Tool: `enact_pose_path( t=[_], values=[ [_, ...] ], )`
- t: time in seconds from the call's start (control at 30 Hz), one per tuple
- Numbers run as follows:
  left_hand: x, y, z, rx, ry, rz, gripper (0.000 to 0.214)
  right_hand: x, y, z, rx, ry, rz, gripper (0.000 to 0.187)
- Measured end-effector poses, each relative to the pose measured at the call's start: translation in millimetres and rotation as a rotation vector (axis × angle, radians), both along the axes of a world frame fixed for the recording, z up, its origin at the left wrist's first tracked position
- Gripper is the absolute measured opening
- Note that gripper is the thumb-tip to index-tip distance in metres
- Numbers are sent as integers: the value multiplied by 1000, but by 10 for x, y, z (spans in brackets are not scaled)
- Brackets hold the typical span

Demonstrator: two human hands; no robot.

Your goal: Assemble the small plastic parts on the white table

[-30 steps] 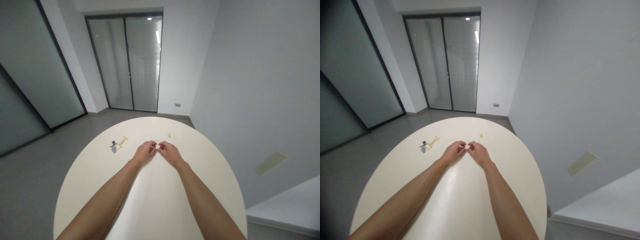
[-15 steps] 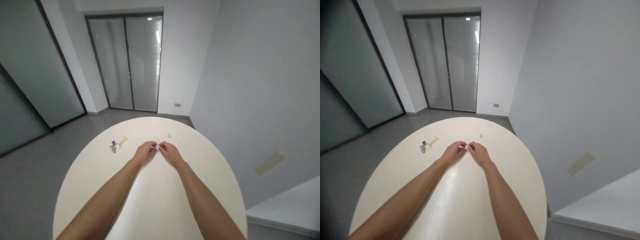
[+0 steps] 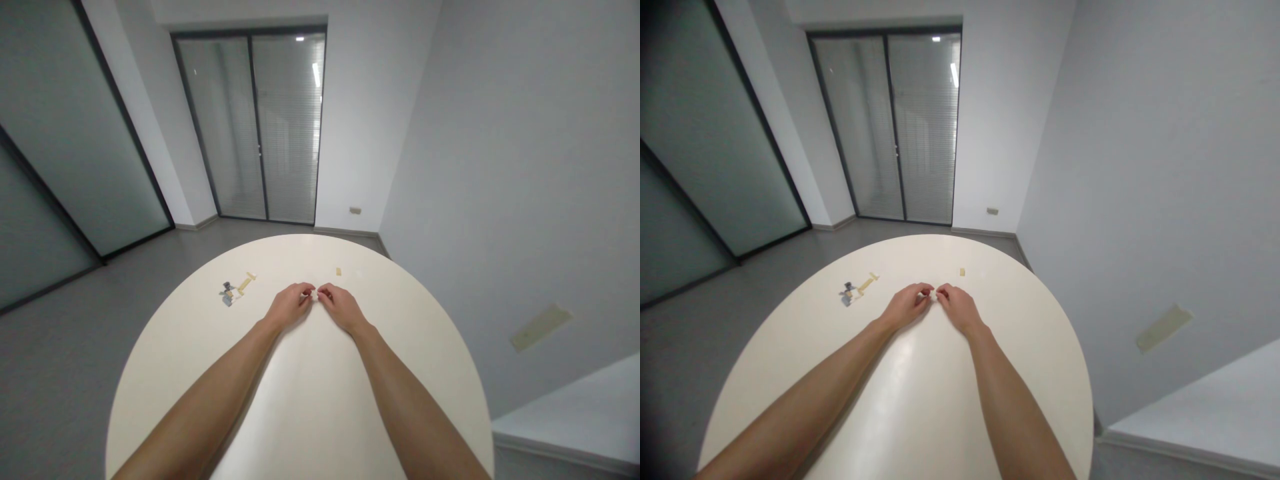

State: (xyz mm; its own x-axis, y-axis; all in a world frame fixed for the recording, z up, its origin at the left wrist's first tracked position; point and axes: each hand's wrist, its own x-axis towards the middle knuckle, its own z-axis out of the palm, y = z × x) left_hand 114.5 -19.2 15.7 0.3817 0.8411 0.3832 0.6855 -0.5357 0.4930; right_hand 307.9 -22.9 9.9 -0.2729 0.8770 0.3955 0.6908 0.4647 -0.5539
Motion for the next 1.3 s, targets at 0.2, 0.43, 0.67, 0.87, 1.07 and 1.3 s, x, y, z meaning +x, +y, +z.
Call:
enact_pose_path(
  t=[0.2,0.43,0.67,0.87,1.07,1.3],
  values=[
    [-1,4,-6,23,-4,-6,29,3,-13,17,-4,-6,20,18],
    [-4,25,-31,76,-27,-28,30,2,-15,32,8,-13,57,18],
    [-9,53,-78,56,-44,17,32,1,-22,49,11,-17,57,18],
    [-7,41,-59,47,-35,15,28,4,-23,40,10,-16,51,18],
    [-3,17,-36,38,-18,13,23,3,-23,30,-6,11,35,18],
    [-2,23,-37,57,-36,9,22,0,-25,33,13,5,39,14]
  ],
)
